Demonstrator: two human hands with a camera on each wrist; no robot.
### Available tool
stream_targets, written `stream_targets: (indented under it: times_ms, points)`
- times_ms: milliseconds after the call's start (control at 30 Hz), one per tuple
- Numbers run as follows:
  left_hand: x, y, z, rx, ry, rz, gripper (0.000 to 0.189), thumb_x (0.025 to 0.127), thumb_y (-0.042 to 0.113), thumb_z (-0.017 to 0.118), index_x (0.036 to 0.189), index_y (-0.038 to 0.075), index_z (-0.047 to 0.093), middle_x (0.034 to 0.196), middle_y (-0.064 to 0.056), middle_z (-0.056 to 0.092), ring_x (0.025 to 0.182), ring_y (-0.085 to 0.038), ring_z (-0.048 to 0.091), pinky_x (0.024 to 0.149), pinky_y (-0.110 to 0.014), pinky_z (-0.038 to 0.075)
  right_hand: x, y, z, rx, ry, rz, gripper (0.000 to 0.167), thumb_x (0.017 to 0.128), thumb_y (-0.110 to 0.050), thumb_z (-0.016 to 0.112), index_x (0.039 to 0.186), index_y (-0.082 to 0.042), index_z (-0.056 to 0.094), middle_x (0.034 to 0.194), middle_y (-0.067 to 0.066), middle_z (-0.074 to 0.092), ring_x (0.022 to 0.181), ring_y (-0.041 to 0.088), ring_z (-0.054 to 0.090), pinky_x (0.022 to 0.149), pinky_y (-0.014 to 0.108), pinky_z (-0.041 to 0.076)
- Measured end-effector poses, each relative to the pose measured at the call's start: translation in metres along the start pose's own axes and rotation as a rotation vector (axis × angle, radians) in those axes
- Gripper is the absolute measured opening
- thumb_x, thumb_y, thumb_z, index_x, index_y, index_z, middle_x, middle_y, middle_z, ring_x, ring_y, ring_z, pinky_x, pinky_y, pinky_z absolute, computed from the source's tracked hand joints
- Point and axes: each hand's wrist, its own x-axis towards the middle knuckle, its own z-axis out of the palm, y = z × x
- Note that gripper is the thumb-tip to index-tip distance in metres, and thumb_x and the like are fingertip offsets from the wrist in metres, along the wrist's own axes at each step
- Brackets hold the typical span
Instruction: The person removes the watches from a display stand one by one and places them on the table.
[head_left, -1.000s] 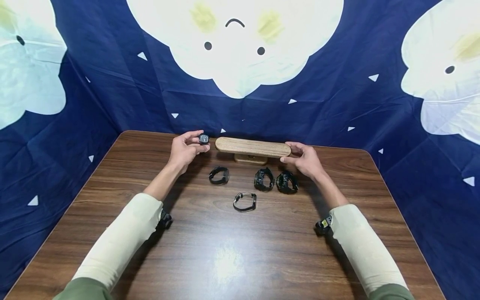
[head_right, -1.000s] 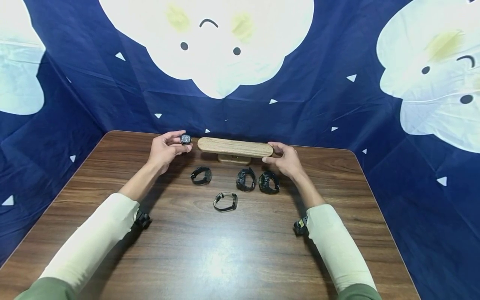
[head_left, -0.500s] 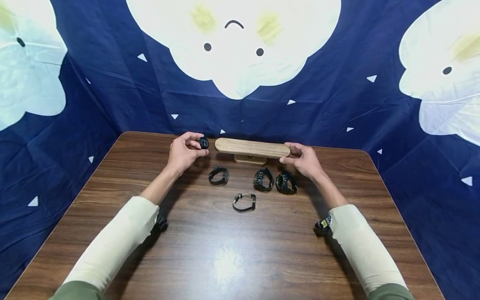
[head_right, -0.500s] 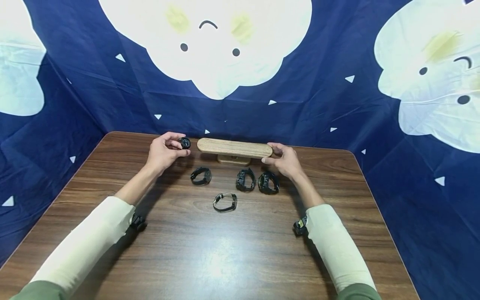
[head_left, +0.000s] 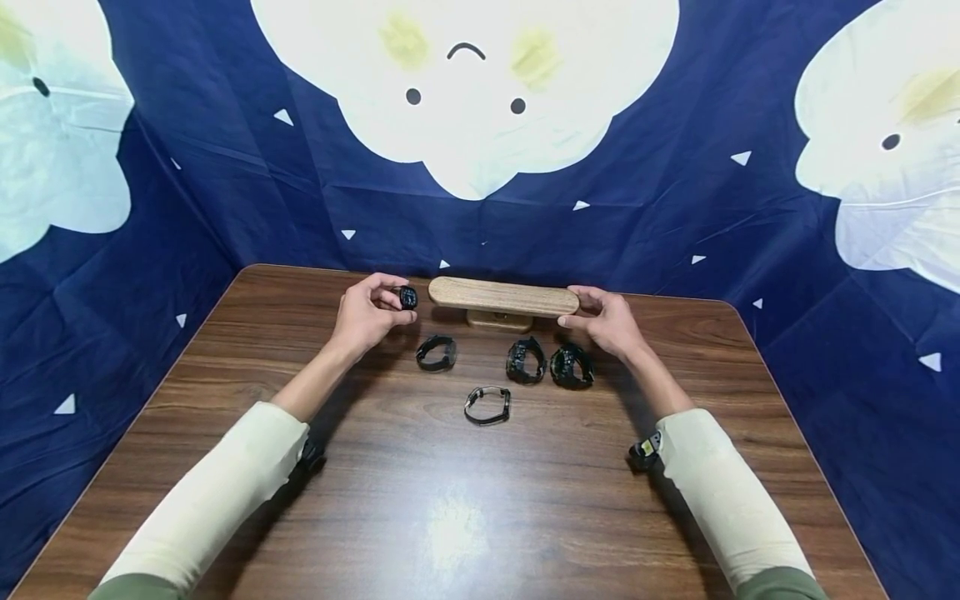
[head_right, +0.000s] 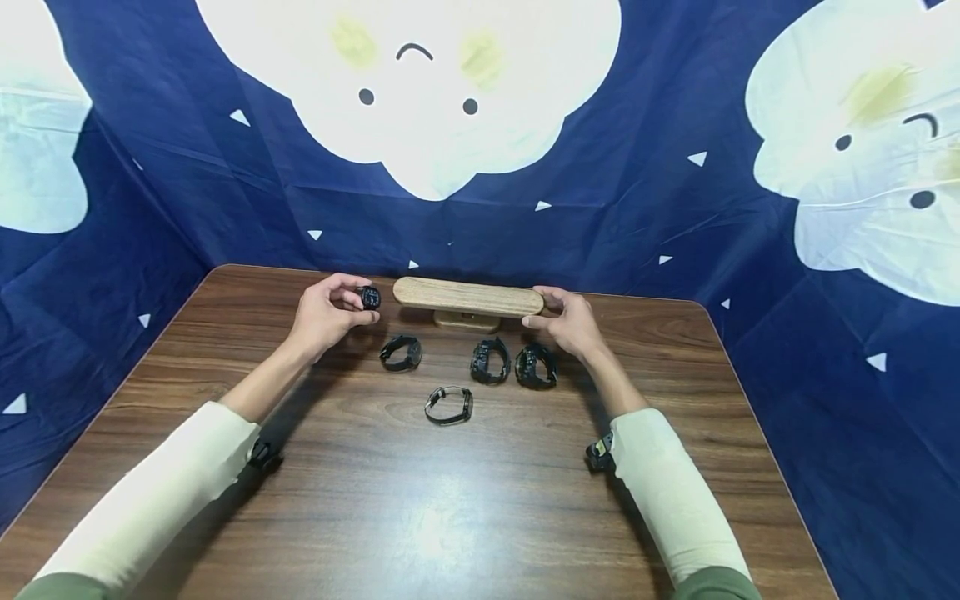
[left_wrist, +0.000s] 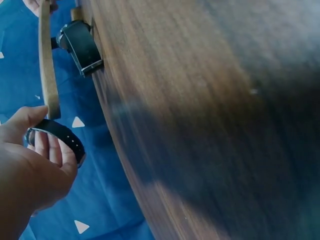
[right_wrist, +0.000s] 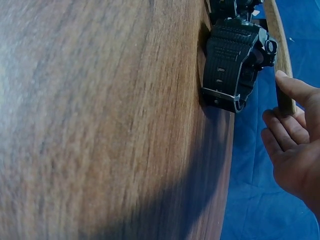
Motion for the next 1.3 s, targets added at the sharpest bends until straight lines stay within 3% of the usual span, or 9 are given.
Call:
stream_targets:
  times_ms: [467,833,1300]
  points:
    - [-0.016,0.003,-0.008,0.023,-0.049,-0.058,0.055,0.08,0.006,0.1,0.131,0.007,0.078,0.08,0.012,0.072,0.074,0.0,0.067,0.07,-0.015,0.053,0.002,-0.002,0.002,-0.009,0.009,-0.014,0.069,0.094,-0.013,0.091,0.157,-0.001,0.064,0.149,0.026,0.072,0.141,0.041,0.068,0.125,0.051,0.047]
    - [-0.025,0.01,-0.006,0.004,-0.081,-0.102,0.057,0.081,0.005,0.1,0.132,0.004,0.075,0.082,0.011,0.072,0.077,0.001,0.067,0.071,-0.015,0.053,0.003,-0.001,0.001,-0.011,0.008,-0.015,0.069,0.094,-0.015,0.091,0.156,-0.001,0.064,0.15,0.027,0.072,0.142,0.043,0.067,0.126,0.054,0.047]
    - [-0.03,0.01,-0.004,-0.012,-0.106,-0.143,0.055,0.081,0.007,0.101,0.128,0.004,0.073,0.081,0.011,0.075,0.072,-0.004,0.068,0.06,-0.021,0.052,0.0,-0.001,0.0,-0.03,0.013,-0.015,0.069,0.095,-0.016,0.091,0.157,-0.001,0.065,0.15,0.025,0.072,0.141,0.041,0.068,0.123,0.049,0.048]
